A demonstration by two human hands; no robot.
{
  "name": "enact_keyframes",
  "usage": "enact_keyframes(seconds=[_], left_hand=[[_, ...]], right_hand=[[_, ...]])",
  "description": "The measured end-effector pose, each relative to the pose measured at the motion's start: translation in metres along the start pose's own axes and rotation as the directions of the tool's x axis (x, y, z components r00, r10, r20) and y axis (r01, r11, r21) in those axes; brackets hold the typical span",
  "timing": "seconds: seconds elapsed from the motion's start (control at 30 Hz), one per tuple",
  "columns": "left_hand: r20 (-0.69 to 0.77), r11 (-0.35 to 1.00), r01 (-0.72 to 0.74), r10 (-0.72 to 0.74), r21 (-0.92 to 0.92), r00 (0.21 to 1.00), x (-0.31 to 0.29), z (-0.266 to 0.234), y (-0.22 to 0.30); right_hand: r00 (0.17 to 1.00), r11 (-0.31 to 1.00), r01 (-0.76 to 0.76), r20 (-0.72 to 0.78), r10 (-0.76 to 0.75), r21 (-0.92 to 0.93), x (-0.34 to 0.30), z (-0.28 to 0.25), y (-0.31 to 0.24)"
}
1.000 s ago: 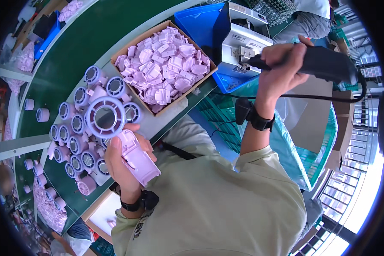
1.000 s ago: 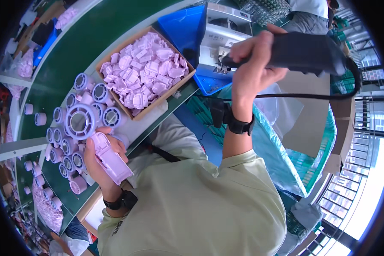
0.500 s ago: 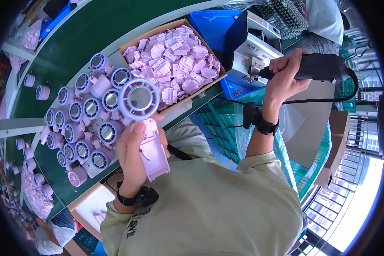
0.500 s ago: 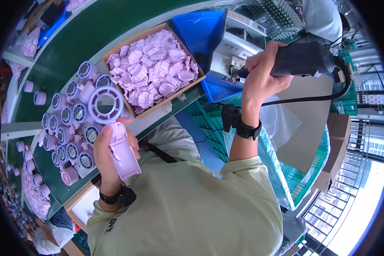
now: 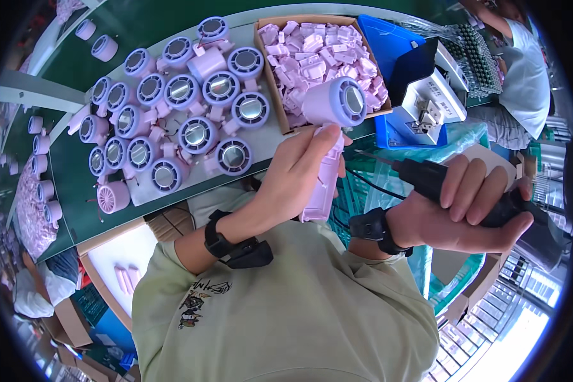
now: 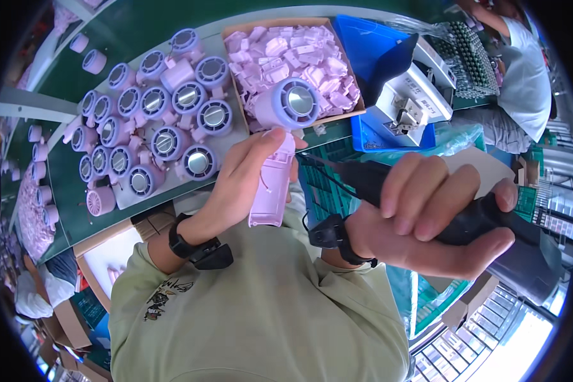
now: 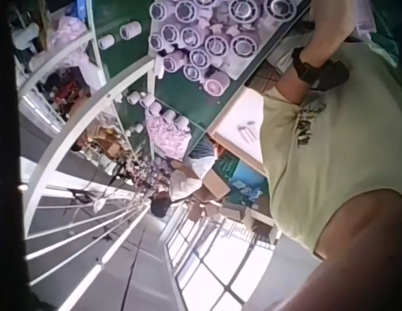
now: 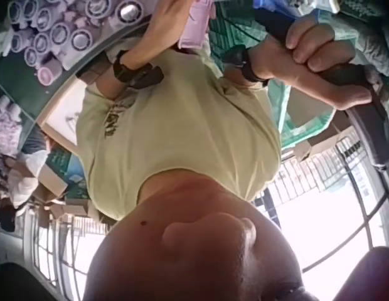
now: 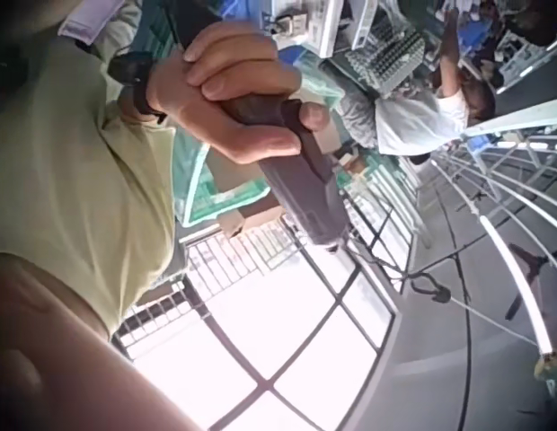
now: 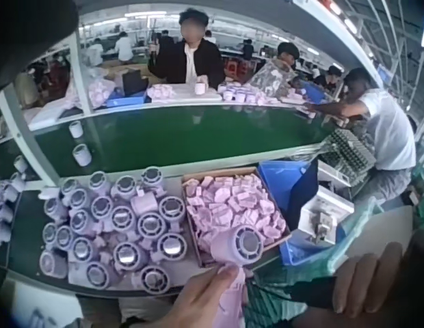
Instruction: Assembling portable handheld fans by attaching the fan body to components and using an electric screwdriver/tester.
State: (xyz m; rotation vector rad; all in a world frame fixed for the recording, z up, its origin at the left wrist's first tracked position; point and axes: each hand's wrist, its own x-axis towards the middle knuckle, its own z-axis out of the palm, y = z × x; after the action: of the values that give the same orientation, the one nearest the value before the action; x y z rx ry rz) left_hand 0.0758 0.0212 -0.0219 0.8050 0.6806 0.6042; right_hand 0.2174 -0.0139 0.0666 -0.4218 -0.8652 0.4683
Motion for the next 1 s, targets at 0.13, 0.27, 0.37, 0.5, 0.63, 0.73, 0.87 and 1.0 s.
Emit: enact_keyframes(seconds=[0.13,0.27,0.37,0.5,0.63,0.73,0.87,1.0], left_hand=[[-0.01,1.0,-0.01,0.01,0.023,1.0,-0.003,0.002,0.001],[-0.007,0.998,-0.033,0.033,0.061,0.999,-0.005,0.0,0.0],[-0.02,0.998,-0.02,0.021,0.051,1.0,-0.004,0.002,0.002],[-0.048,0.993,-0.059,0.064,0.099,0.997,-0.005,0.006,-0.003],[-0.039,0.988,-0.058,0.064,0.142,0.997,-0.008,0.007,-0.004],[-0.044,0.988,-0.044,0.051,0.146,0.998,-0.014,0.009,-0.001],[-0.075,0.989,-0.026,0.038,0.147,0.996,-0.013,0.014,0.005],[-0.094,0.981,0.023,-0.005,0.191,0.996,-0.012,0.011,0.013]], right_hand=[[0.99,0.996,-0.075,0.121,0.068,0.051,-0.01,0.006,0.006],[0.953,0.985,-0.141,0.283,0.109,0.095,-0.009,-0.008,0.006],[0.934,0.979,-0.168,0.336,0.121,0.115,-0.012,-0.014,0.011],[0.938,0.977,-0.179,0.319,0.134,0.114,-0.015,-0.015,0.013],[0.935,0.97,-0.197,0.326,0.141,0.145,-0.017,-0.017,0.01],[0.936,0.967,-0.196,0.326,0.136,0.16,-0.021,-0.016,0.006],[0.963,0.989,-0.147,0.234,0.134,0.037,-0.022,-0.004,0.005],[0.991,0.993,-0.097,0.104,0.089,0.072,-0.019,-0.003,0.013]])
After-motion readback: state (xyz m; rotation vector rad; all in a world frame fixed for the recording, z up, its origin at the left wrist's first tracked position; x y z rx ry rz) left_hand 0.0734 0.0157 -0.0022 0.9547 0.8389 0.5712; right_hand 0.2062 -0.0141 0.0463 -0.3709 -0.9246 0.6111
